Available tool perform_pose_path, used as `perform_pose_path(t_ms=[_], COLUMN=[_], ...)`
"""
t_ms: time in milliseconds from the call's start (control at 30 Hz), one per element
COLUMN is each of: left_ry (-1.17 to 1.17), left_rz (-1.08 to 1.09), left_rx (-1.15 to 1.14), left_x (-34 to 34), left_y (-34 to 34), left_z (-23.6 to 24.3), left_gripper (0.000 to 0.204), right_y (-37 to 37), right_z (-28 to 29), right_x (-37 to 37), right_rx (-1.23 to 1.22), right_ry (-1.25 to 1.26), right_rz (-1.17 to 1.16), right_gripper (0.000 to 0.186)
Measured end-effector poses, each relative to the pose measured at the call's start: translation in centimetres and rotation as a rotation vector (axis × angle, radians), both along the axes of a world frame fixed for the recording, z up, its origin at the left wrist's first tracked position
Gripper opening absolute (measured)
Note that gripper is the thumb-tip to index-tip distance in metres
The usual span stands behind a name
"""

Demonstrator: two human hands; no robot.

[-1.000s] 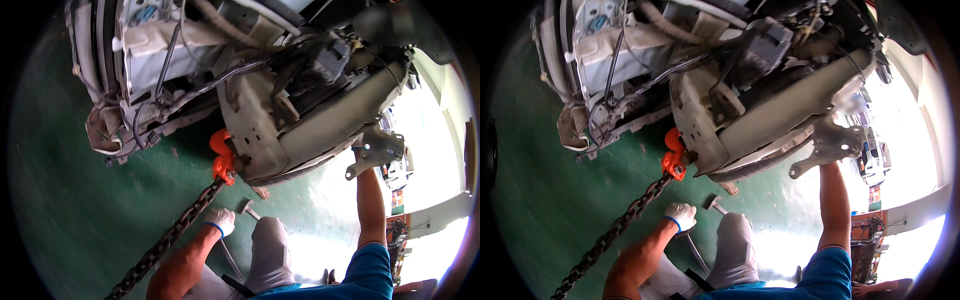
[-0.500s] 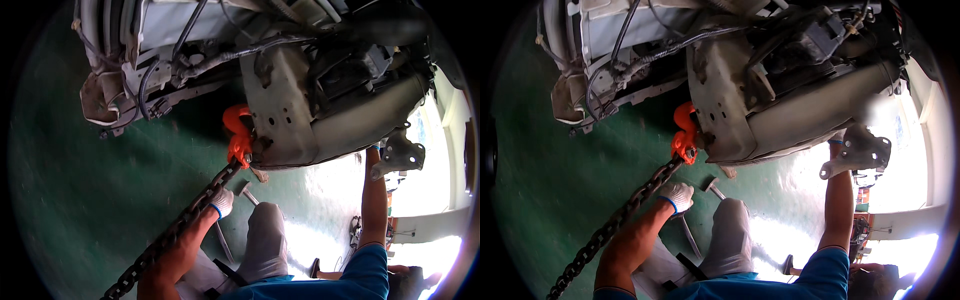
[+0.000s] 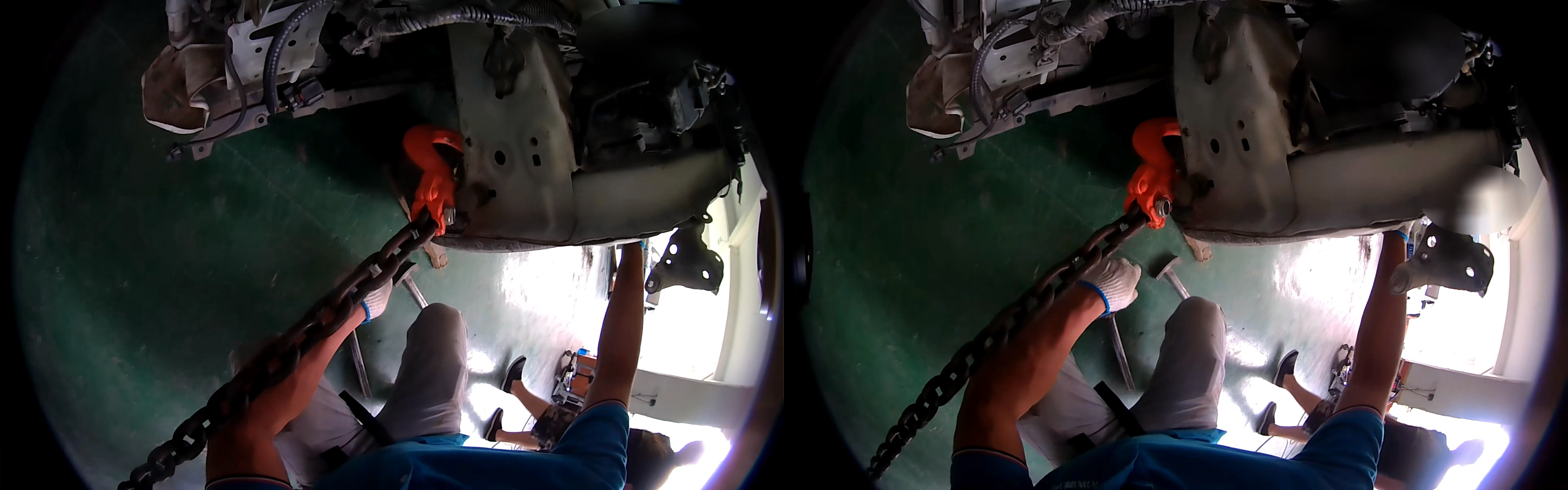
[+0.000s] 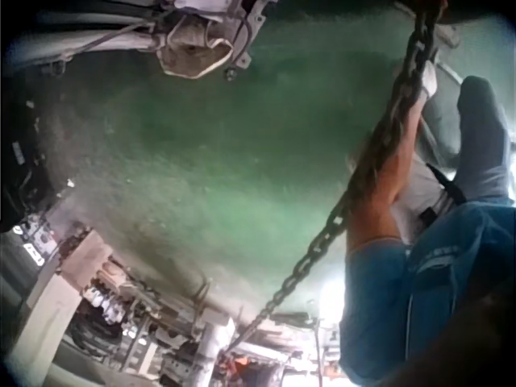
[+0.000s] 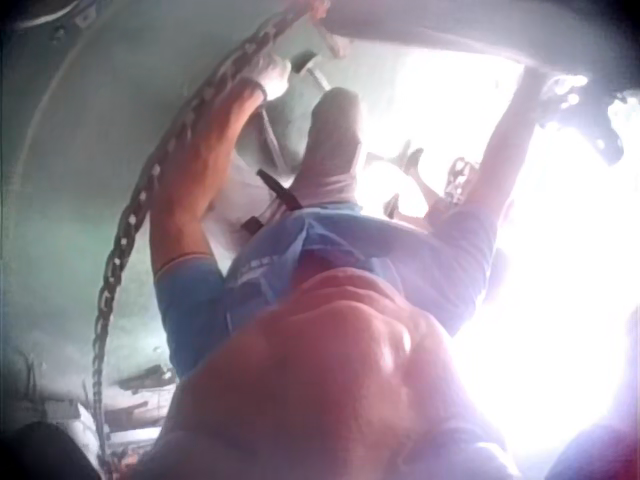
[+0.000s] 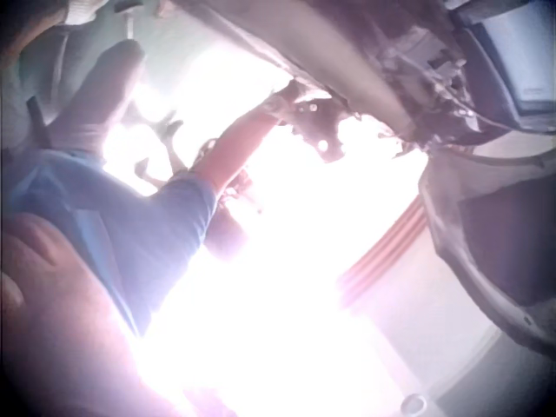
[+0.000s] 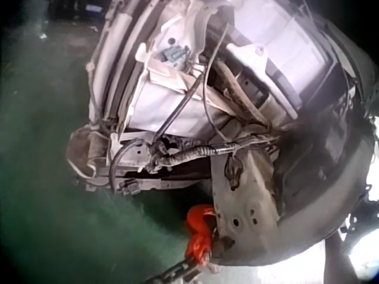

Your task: The person uses a hammer and a metal bar to repeatedly strike and straighten a damaged section of a car's front frame. The person also uses a chain hoist to apply tension to the frame while working. A second person briefly assists by holding the frame.

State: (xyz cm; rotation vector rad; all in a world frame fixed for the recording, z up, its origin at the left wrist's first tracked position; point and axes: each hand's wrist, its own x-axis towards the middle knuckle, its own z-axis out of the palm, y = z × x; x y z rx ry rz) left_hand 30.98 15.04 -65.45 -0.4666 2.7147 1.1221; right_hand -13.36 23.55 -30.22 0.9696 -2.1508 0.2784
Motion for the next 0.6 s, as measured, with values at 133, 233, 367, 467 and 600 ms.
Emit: perform_pose_path(t_ms=[133, 233, 367, 467, 600], left_ry=[-0.14, -0.149, 0.077, 0.255, 0.623], left_rz=[-0.144, -0.198, -0.015, 0.196, 0.424], left_rx=[-0.086, -0.107, -0.077, -0.12, -0.116], left_x=[-0.2, 0.0, 0.3, -0.4, -1.5], left_y=[-0.5, -0.9, -1.8, -2.4, -2.0], left_z=[1.4, 2.5, 3.6, 4.8, 4.3], left_gripper=[0.03, 0.033, 0.041, 0.045, 0.046], right_y=[0.4, 0.0, 0.6, 1.1, 1.8], right_z=[-0.4, -0.7, -0.9, -1.2, -1.3], right_x=[-0.3, -0.5, -0.7, -0.8, -0.7], right_rx=[-0.006, -0.015, -0.022, -0.037, -0.055], right_ry=[0.003, 0.003, 0.007, 0.007, 0.01], right_rz=[-0.008, 0.0, -0.004, -0.005, -0.002], right_gripper=[0.058, 0.058, 0.059, 0.059, 0.06])
